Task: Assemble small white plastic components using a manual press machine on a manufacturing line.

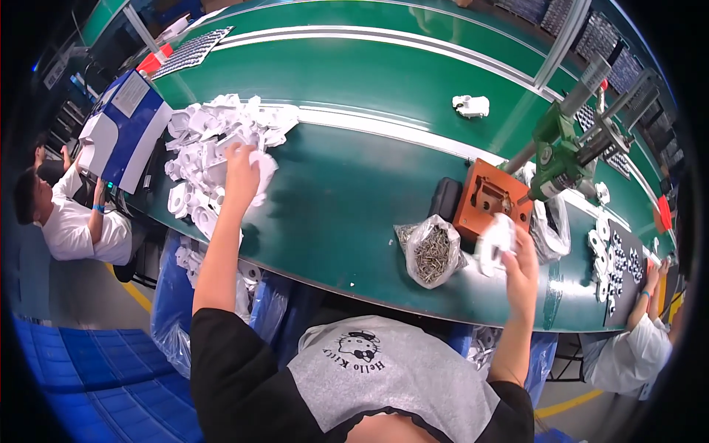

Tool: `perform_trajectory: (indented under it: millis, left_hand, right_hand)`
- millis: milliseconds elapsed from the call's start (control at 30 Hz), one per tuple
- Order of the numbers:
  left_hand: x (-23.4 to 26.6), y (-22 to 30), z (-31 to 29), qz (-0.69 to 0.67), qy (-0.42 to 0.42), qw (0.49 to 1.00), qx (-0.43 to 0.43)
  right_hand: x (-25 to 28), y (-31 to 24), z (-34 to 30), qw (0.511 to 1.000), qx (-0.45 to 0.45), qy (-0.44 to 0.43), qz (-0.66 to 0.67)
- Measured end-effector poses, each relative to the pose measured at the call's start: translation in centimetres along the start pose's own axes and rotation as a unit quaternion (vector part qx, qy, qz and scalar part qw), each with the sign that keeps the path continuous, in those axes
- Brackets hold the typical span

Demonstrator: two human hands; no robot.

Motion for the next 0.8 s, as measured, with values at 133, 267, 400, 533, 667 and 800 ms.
perform_trajectory:
  millis: [133,267,400,533,667,800]
  left_hand:
    - [0.8,10.0,0.2,-0.349,-0.138,0.927,-0.014]
    - [0.2,20.1,-1.2,-0.52,-0.172,0.833,-0.074]
    - [-1.2,27.0,-2.7,-0.708,-0.308,0.635,0.03]
    - [-4.3,28.5,-2.7,-0.73,-0.305,0.609,0.06]
    - [-5.7,29.2,-3.4,-0.714,-0.312,0.619,0.094]
    - [-6.4,29.6,-4.6,-0.827,-0.281,0.448,0.191]
  right_hand:
    - [-6.8,-1.7,2.9,0.994,-0.012,-0.104,0.034]
    - [-11.4,-4.0,5.6,0.986,0.06,-0.157,-0.022]
    - [-11.9,-4.8,6.5,0.97,0.131,-0.158,-0.127]
    - [-10.2,-2.9,6.8,0.987,-0.013,-0.155,0.027]
    - [-8.9,-1.6,7.1,0.986,-0.058,-0.151,0.024]
    - [-7.4,0.3,7.4,0.99,-0.072,-0.068,0.101]
Point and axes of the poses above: each hand's wrist, its own z-axis towards the middle knuckle, its own x-axis out of the back of the hand, y = z × x, the point moved 6 cm from there along z, towards the middle knuckle, and after that the axes turned 7 degrees about -y, right-handed, at the moved point
